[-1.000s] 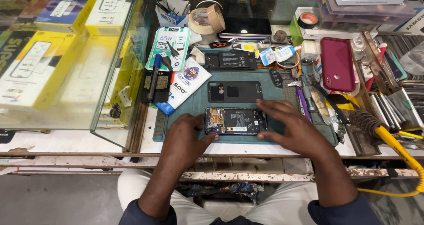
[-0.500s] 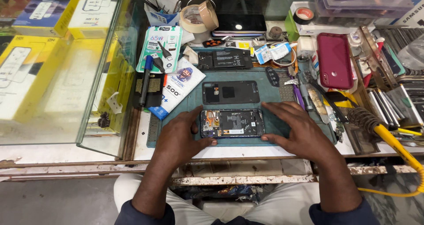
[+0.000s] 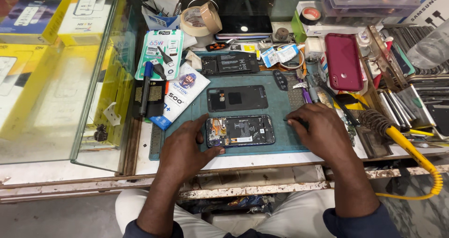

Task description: The person reassembles a disassembled smartphone on a workbench, aligning the frame and pressing the edges to close the device. They repeatedly open and close the phone to check fit, then use tweezers to adjust internal components and connectors.

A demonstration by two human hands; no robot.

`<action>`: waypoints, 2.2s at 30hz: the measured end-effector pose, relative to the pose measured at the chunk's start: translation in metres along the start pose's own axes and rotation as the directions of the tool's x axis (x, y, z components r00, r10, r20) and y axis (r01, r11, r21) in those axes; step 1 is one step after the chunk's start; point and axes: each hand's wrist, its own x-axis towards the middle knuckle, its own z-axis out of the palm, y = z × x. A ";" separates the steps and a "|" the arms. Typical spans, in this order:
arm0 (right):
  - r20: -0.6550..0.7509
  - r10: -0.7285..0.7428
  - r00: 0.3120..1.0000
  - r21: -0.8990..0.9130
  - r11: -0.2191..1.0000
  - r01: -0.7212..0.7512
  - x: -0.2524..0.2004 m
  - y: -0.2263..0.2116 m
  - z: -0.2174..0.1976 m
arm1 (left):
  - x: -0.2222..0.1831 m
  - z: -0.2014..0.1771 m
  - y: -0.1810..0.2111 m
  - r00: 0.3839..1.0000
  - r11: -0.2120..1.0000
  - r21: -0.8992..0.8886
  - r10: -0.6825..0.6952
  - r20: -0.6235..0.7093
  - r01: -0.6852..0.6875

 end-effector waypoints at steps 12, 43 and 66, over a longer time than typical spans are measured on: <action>0.072 0.119 0.990 -0.096 0.989 -0.112 0.007 -0.004 0.005 | -0.002 0.000 0.001 1.000 1.000 -0.002 0.005 -0.013 -0.006; 0.284 -0.295 0.912 0.288 0.934 0.212 0.020 -0.019 0.009 | 0.003 -0.006 -0.012 0.993 0.989 -0.093 0.116 0.032 -0.112; 0.412 -0.020 0.911 0.793 0.500 -0.348 0.011 0.019 0.044 | -0.008 0.028 0.000 0.927 0.872 -0.443 0.032 -0.374 -0.209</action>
